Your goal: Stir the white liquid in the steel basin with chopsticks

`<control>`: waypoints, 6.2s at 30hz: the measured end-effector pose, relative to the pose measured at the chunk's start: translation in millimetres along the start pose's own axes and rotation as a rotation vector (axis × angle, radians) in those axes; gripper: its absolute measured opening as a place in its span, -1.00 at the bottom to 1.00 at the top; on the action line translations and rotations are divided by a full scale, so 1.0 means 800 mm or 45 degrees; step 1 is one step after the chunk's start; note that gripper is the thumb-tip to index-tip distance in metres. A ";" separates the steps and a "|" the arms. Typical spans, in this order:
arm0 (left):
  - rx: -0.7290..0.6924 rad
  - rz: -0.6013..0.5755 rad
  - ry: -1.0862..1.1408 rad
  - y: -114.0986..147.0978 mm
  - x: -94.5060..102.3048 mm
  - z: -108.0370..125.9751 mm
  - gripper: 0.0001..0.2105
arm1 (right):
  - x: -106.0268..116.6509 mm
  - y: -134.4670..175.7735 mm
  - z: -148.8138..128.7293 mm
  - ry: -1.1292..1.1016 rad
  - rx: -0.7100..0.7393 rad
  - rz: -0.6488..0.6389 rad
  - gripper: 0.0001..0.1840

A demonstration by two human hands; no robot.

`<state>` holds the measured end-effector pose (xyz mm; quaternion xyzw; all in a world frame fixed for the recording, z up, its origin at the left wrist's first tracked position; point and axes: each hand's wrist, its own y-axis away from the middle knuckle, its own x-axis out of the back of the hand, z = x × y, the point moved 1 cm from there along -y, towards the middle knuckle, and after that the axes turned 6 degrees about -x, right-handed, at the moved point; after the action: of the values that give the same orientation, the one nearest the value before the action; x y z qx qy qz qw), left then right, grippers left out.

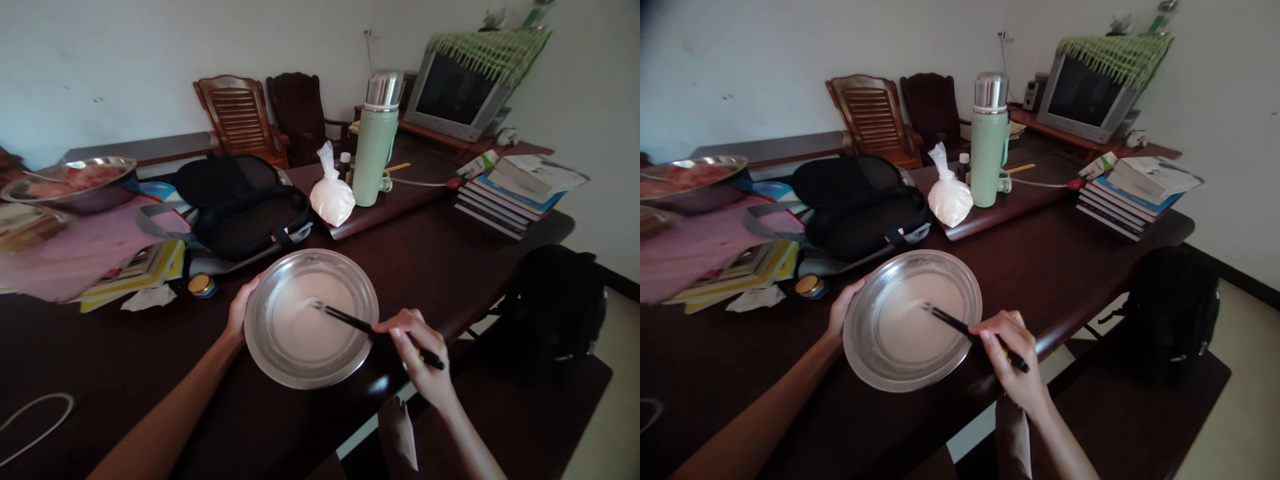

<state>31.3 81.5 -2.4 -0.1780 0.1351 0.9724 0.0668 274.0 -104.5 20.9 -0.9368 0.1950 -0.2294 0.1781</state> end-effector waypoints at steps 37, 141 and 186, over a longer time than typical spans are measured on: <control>-0.021 0.005 0.015 -0.005 0.006 -0.005 -0.70 | 0.005 0.003 0.006 -0.181 -0.122 0.154 -0.67; -0.030 -0.026 0.015 -0.001 0.000 -0.003 -0.77 | -0.006 0.002 -0.001 -0.031 -0.020 -0.009 -0.78; -0.028 -0.013 0.023 -0.003 0.000 -0.005 -0.79 | -0.001 0.006 0.004 -0.062 -0.113 0.050 -0.76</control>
<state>32.8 82.6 -6.2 -0.1883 0.1239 0.9719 0.0684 273.6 -107.3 15.6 -0.9452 0.2188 -0.1940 0.1455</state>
